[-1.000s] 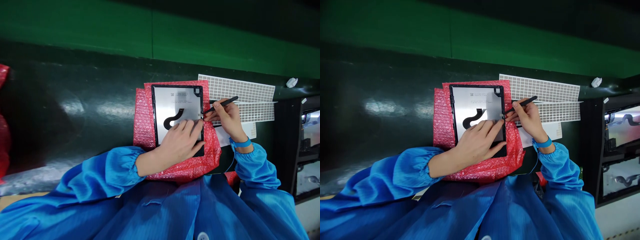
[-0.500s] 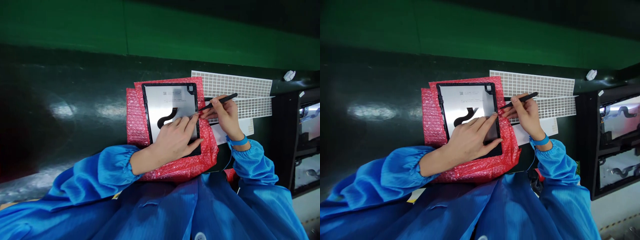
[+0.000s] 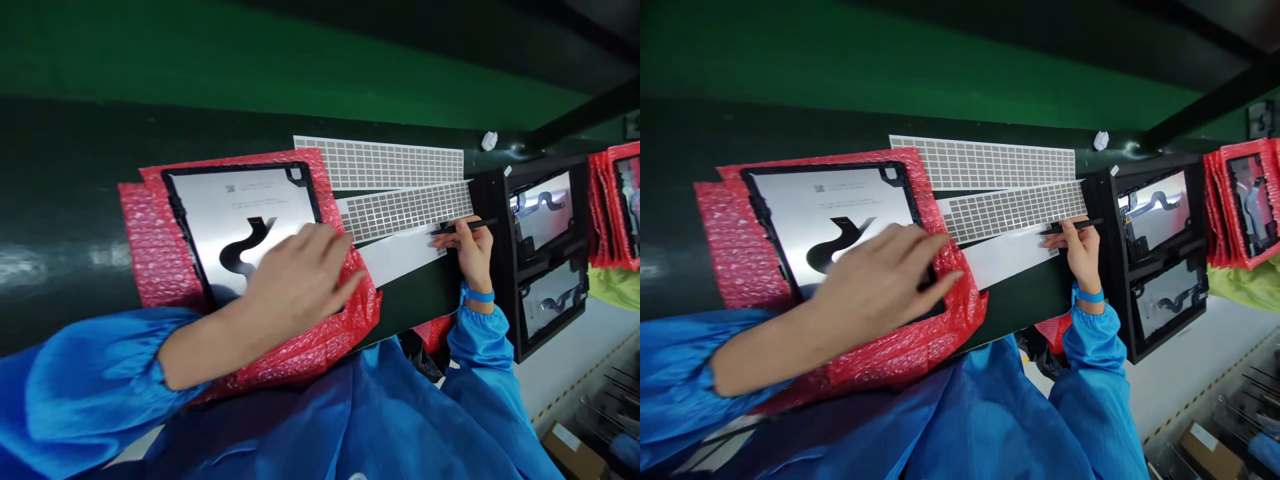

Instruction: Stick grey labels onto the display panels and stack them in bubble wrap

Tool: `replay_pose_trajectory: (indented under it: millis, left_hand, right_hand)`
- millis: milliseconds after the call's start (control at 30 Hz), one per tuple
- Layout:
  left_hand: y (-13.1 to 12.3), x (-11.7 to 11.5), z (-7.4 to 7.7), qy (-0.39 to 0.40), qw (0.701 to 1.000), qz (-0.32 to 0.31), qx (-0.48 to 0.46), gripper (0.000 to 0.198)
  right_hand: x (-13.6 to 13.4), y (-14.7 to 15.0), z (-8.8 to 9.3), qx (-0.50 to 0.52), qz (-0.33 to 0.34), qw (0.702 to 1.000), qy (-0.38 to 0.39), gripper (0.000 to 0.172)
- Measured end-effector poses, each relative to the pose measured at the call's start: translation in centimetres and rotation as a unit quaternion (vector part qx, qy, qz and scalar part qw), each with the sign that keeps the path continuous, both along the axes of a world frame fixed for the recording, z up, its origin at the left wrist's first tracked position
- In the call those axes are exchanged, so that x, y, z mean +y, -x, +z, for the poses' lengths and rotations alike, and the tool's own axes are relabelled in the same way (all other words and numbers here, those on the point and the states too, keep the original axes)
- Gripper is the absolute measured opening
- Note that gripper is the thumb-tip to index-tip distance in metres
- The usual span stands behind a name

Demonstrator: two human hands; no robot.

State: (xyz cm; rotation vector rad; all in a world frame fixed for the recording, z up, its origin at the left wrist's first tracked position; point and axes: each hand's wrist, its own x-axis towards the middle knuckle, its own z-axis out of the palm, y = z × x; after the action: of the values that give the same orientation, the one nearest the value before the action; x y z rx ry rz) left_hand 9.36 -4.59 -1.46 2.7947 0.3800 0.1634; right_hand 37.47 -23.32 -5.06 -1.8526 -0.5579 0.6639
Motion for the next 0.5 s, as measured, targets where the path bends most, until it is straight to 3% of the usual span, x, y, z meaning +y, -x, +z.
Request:
replay_pose_trajectory:
  millis: [100, 167, 233, 367, 500]
  left_hand:
    - [-4.1, -3.8, -0.1, 0.009, 0.986, -0.162, -0.023, 0.063]
    - [-6.6, -6.2, -0.8, 0.012, 0.979, -0.201, 0.01, 0.08]
    - [-8.1, -7.5, -1.7, 0.008, 0.979, -0.198, 0.053, 0.094]
    - [-7.5, -6.7, -2.6, -0.02, 0.972, -0.219, 0.077, 0.089]
    - [-5.6, -4.9, -2.2, -0.027, 0.969, -0.233, 0.071, 0.082]
  right_hand:
    - [-0.7, 0.4, -0.7, 0.028, -0.011, 0.999, -0.015, 0.046]
    - [-0.9, 0.7, -0.8, 0.043, -0.02, 0.999, -0.024, 0.047]
    - [-1.2, 0.9, -0.8, 0.058, -0.022, 0.998, -0.024, 0.047]
    - [-1.7, 1.6, -0.7, 0.061, -0.017, 0.998, -0.02, 0.046]
    - [-2.2, 2.4, -0.7, 0.048, 0.015, 0.999, -0.019, 0.042]
